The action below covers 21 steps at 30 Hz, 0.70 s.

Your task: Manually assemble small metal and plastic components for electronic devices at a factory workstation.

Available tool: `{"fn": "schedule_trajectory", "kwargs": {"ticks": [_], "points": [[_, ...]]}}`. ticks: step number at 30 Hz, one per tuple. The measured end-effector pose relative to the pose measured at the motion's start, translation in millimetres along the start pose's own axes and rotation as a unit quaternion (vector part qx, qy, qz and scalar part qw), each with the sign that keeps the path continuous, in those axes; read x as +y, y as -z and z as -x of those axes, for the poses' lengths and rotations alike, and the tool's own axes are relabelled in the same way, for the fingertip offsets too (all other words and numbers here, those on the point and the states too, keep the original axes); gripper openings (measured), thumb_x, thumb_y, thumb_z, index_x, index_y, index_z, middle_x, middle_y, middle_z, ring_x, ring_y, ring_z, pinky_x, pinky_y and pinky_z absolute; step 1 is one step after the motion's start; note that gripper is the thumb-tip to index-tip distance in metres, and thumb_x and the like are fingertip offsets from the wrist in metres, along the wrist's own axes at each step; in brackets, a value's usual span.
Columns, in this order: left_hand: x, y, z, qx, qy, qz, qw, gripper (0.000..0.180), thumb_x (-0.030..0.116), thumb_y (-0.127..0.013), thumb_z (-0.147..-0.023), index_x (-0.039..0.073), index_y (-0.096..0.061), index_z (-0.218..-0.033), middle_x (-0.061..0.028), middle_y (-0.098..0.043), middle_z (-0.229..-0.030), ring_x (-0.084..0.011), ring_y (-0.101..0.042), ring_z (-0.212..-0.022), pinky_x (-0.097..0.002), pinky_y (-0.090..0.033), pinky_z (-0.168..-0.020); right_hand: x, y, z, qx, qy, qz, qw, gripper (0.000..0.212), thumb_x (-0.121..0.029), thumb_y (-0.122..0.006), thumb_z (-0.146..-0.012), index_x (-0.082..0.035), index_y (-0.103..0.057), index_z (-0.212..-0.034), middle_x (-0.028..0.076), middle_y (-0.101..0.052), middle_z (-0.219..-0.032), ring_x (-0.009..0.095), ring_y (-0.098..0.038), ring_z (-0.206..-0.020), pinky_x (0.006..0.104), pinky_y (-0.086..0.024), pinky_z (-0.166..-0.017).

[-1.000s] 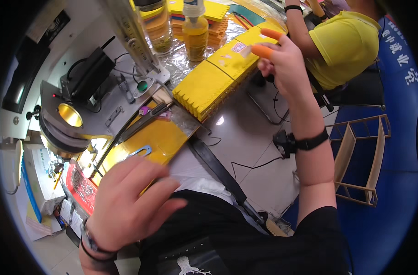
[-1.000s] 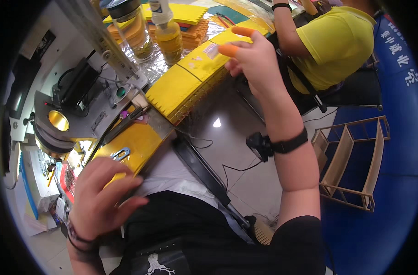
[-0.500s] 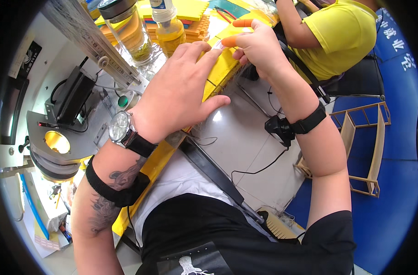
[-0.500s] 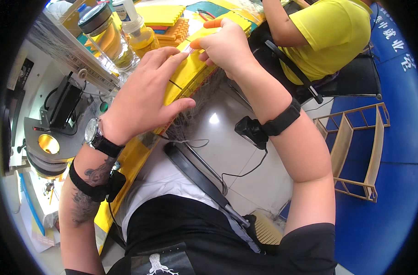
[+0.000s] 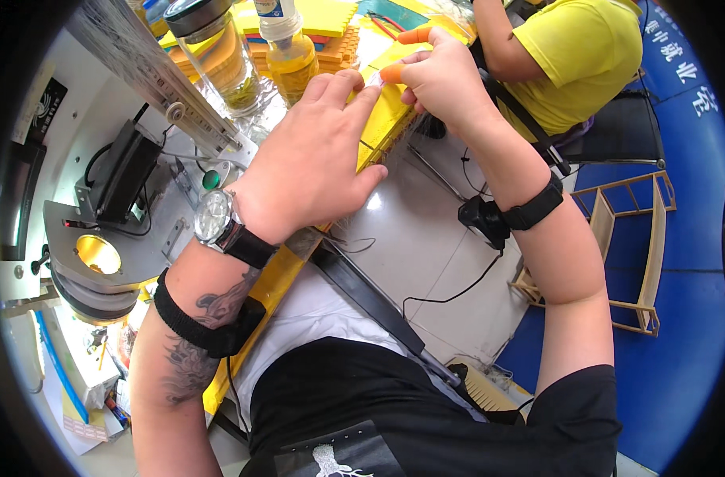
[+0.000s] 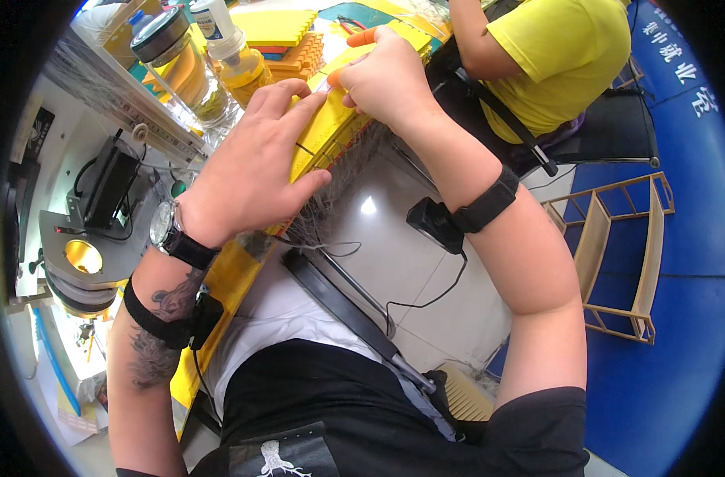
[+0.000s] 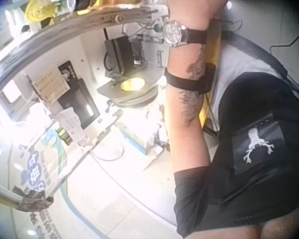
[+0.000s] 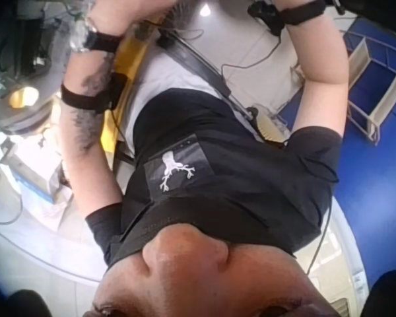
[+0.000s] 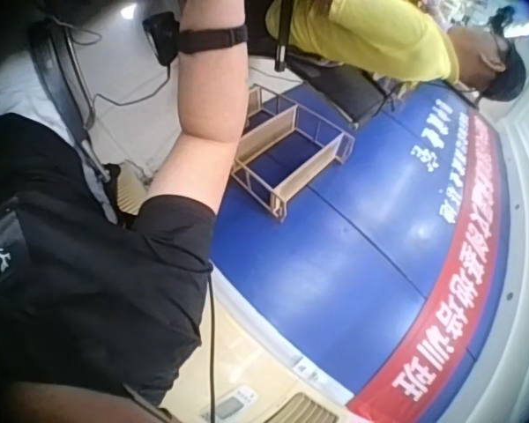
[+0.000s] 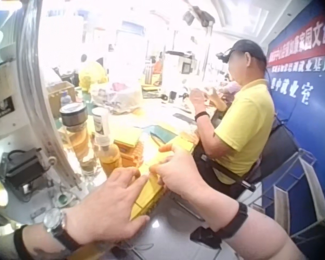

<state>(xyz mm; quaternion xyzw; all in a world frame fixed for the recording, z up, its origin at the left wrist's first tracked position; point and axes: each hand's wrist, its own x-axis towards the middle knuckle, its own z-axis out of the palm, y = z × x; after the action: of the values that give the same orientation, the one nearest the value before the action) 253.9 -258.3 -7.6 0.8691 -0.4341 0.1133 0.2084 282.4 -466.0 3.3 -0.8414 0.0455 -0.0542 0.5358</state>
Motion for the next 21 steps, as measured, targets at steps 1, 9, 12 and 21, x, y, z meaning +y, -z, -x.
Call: {"fn": "schedule_trajectory", "kwargs": {"ticks": [1,9,12,21], "points": [[0,1,-1,-0.007,-0.003,-0.008,1.0,0.077,0.026,-0.078,-0.081,-0.005,-0.048,-0.145,-0.0262,-0.049,-0.14,-0.0429,-0.047,-0.132,-0.0461,-0.04,-0.115,1,1,-1,0.0,0.0,0.0,1.0,0.052,-0.009,-0.077,-0.083,0.001,-0.058,-0.13,0.005,-0.068,-0.086,0.01,-0.065,-0.067,0.0255,-0.05,-0.056],[-7,-4,-12,-0.001,-0.014,0.013,1.0,0.077,0.04,-0.078,-0.083,-0.006,-0.051,-0.139,-0.0266,-0.051,-0.135,-0.0438,-0.049,-0.127,-0.0471,-0.043,-0.111,38,14,-13,0.112,0.347,0.351,0.863,0.017,-0.015,-0.069,-0.087,-0.004,-0.072,-0.1,0.016,-0.07,-0.102,0.037,-0.068,-0.098,0.045,-0.056,-0.088],[-16,-10,-22,-0.002,-0.013,0.0,1.0,0.081,0.049,-0.078,-0.082,-0.006,-0.053,-0.137,-0.0268,-0.053,-0.13,-0.0444,-0.051,-0.121,-0.048,-0.045,-0.107,33,3,-4,0.101,0.323,0.329,0.882,0.014,-0.015,-0.064,-0.091,-0.004,-0.071,-0.096,0.017,-0.07,-0.101,0.039,-0.067,-0.097,0.0476,-0.055,-0.087],[19,22,2,-0.066,0.071,-0.019,0.995,0.073,0.065,-0.077,-0.074,-0.002,-0.078,-0.103,-0.0201,-0.069,-0.109,-0.034,-0.059,-0.116,-0.0422,-0.046,-0.095,41,19,-5,0.055,0.304,0.362,0.88,0.028,-0.01,-0.058,-0.095,0.003,-0.067,-0.117,0.022,-0.067,-0.116,0.041,-0.064,-0.108,0.0426,-0.051,-0.093]]}}
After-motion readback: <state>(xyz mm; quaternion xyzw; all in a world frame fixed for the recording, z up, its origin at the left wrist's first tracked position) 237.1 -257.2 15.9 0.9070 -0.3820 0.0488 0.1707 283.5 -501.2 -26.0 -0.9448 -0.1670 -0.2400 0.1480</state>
